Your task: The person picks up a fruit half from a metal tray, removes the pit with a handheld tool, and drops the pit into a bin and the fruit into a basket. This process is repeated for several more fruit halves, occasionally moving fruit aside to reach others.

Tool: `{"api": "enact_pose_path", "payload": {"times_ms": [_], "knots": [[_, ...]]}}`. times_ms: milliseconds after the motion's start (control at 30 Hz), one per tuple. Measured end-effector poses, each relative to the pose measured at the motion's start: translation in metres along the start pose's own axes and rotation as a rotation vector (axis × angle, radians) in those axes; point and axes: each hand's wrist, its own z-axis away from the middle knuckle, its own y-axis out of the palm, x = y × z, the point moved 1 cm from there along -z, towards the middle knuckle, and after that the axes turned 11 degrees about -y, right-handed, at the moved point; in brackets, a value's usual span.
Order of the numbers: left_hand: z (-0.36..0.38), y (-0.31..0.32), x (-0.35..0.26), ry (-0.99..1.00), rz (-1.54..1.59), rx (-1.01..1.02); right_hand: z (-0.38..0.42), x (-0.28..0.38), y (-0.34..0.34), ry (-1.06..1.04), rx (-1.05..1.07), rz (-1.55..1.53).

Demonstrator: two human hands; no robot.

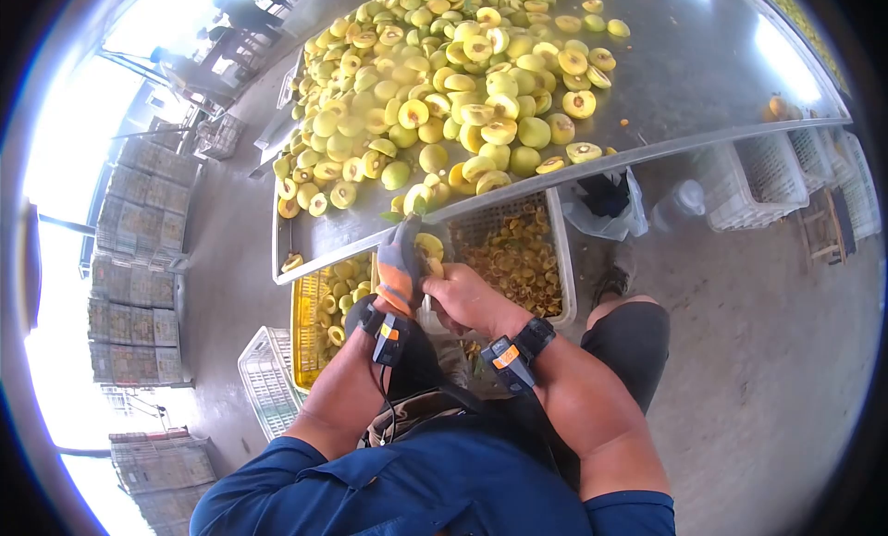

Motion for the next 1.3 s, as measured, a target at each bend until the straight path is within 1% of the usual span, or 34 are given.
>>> {"api": "enact_pose_path", "payload": {"times_ms": [67, 133, 200, 267, 300, 333, 367, 433, 467, 533, 600, 667, 733, 767, 800, 833, 867, 900, 933, 967, 1000, 1033, 1100, 1133, 1167, 1200, 1233, 1267, 1300], "knots": [[0.005, 0.000, 0.007, 0.068, 0.009, 0.017, -0.008, -0.023, -0.005, 0.005, 0.028, -0.016], [0.007, 0.001, 0.004, 0.095, 0.096, 0.002, -0.021, -0.043, 0.003, -0.578, -0.061, 0.295], [0.009, 0.004, -0.005, 0.081, 0.255, -0.039, -0.020, -0.049, 0.002, -0.533, -0.056, 0.220], [0.012, -0.009, -0.018, 0.160, 0.196, -0.031, 0.007, -0.005, 0.003, 0.152, 0.049, -0.230], [0.011, -0.014, -0.024, 0.206, 0.166, -0.027, 0.010, 0.001, 0.005, 0.185, 0.071, -0.282], [0.014, -0.011, -0.020, -0.068, 0.415, 0.076, 0.012, 0.006, 0.005, 0.215, 0.091, -0.333], [0.015, -0.014, -0.023, -0.064, 0.378, 0.063, 0.014, 0.009, 0.006, 0.248, 0.109, -0.384], [0.020, -0.022, -0.028, -0.068, 0.302, 0.036, 0.016, 0.003, 0.010, 0.228, 0.134, -0.356], [0.023, -0.023, -0.026, 0.034, 0.219, -0.006, 0.016, 0.001, 0.013, 0.220, 0.151, -0.344], [0.025, -0.022, -0.017, 0.125, 0.348, 0.042, 0.021, 0.004, 0.017, 0.247, 0.214, -0.389], [0.024, -0.032, -0.011, 0.202, 0.393, 0.179, 0.024, 0.008, 0.021, 0.244, 0.253, -0.399], [0.024, -0.038, -0.015, 0.056, 0.516, 0.207, 0.028, 0.012, 0.024, 0.202, 0.259, -0.384], [0.027, -0.045, -0.025, 0.052, 0.332, 0.038, 0.032, 0.014, 0.022, 0.149, 0.266, -0.353], [0.026, -0.042, -0.002, 0.084, 0.130, -0.144, 0.034, 0.015, 0.020, 0.121, 0.265, -0.343], [0.023, -0.038, 0.037, 0.116, -0.073, -0.324, 0.034, 0.014, 0.015, 0.136, 0.179, -0.302], [0.021, -0.047, 0.071, 0.071, -0.023, -0.382, 0.034, 0.013, 0.011, 0.155, 0.094, -0.263], [0.030, -0.076, 0.055, 0.024, -0.096, -0.340, 0.036, 0.009, 0.006, 0.177, 0.009, -0.226], [0.027, -0.088, 0.085, -0.229, 0.205, -0.310, 0.030, -0.009, -0.002, 0.214, -0.053, -0.215], [0.024, -0.100, 0.114, -0.472, 0.525, -0.349, 0.017, -0.038, -0.015, 0.243, -0.116, -0.203], [0.027, -0.120, 0.116, -0.545, 0.131, -0.360, 0.009, -0.053, -0.022, 0.270, -0.178, -0.190], [0.031, -0.128, 0.123, -0.428, -0.195, -0.451, 0.012, -0.045, -0.016, 0.239, -0.127, -0.214], [0.034, -0.133, 0.124, -0.309, -0.520, -0.538, 0.014, -0.038, -0.013, 0.226, -0.127, -0.228], [0.017, -0.129, 0.125, -0.295, -0.215, -0.487, 0.014, -0.031, -0.010, 0.204, -0.130, -0.256], [0.004, -0.124, 0.122, -0.289, -0.063, -0.457, 0.011, -0.033, -0.010, 0.169, -0.170, -0.234], [-0.013, -0.112, 0.110, -0.186, 0.026, -0.403, 0.009, -0.037, -0.010, 0.159, -0.179, -0.186], [-0.027, -0.100, 0.081, -0.180, 0.050, -0.306, 0.004, -0.042, -0.011, 0.145, -0.189, -0.133], [-0.040, -0.092, 0.048, -0.237, 0.035, -0.144, 0.001, -0.043, -0.011, 0.130, -0.201, -0.081], [-0.058, -0.080, 0.030, -0.104, -0.100, 0.007, 0.002, -0.042, -0.010, 0.108, -0.200, -0.078], [-0.070, -0.067, 0.014, -0.054, -0.130, 0.052, 0.003, -0.041, -0.009, 0.087, -0.199, -0.076]]}}
